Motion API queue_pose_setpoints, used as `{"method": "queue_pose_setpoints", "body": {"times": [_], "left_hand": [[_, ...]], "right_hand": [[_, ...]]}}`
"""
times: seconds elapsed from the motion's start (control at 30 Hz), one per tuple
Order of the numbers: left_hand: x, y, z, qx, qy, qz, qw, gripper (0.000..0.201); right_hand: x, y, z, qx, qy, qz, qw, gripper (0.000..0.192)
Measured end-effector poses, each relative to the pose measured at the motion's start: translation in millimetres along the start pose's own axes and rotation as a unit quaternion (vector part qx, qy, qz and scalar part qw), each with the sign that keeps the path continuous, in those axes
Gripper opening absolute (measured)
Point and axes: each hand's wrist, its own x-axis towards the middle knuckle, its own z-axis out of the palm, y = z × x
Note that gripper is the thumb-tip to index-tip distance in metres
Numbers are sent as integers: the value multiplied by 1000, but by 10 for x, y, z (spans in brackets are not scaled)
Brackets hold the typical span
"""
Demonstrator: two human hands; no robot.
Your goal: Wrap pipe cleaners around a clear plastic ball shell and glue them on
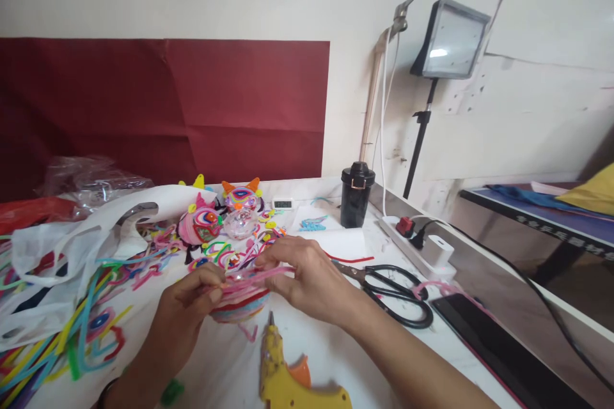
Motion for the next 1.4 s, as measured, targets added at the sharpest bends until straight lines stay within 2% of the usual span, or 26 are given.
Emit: {"method": "queue_pose_setpoints", "body": {"times": [0.17, 0.37, 0.47, 0.67, 0.8, 1.0, 1.27, 1.4], "left_hand": [[-20, -3, 27, 28, 2, -7, 1000, 13], [-11, -20, 22, 51, -8, -11, 999, 14], [-16, -26, 18, 63, -7, -1, 998, 14], [-34, -53, 4, 64, -3, 9, 998, 13], [-33, -73, -13, 38, -3, -13, 999, 13], [-24, -74, -23, -6, -17, -61, 998, 17], [-23, -63, -14, -1, -23, -46, 999, 16], [-27, -72, -15, 14, -31, -30, 999, 16]], "right_hand": [[-19, -43, 23, 23, -21, 12, 999, 12], [-36, -4, 6, -10, -16, -55, 998, 13], [-37, -5, 16, -50, -13, -67, 996, 12], [-26, -21, 73, -67, -8, -5, 998, 13], [-7, -3, 88, -7, -10, 44, 999, 12], [18, 52, 90, 82, 7, 67, 994, 6], [-3, 117, 148, 197, -10, 168, 966, 12], [-5, 110, 143, 204, -39, 175, 962, 15]]}}
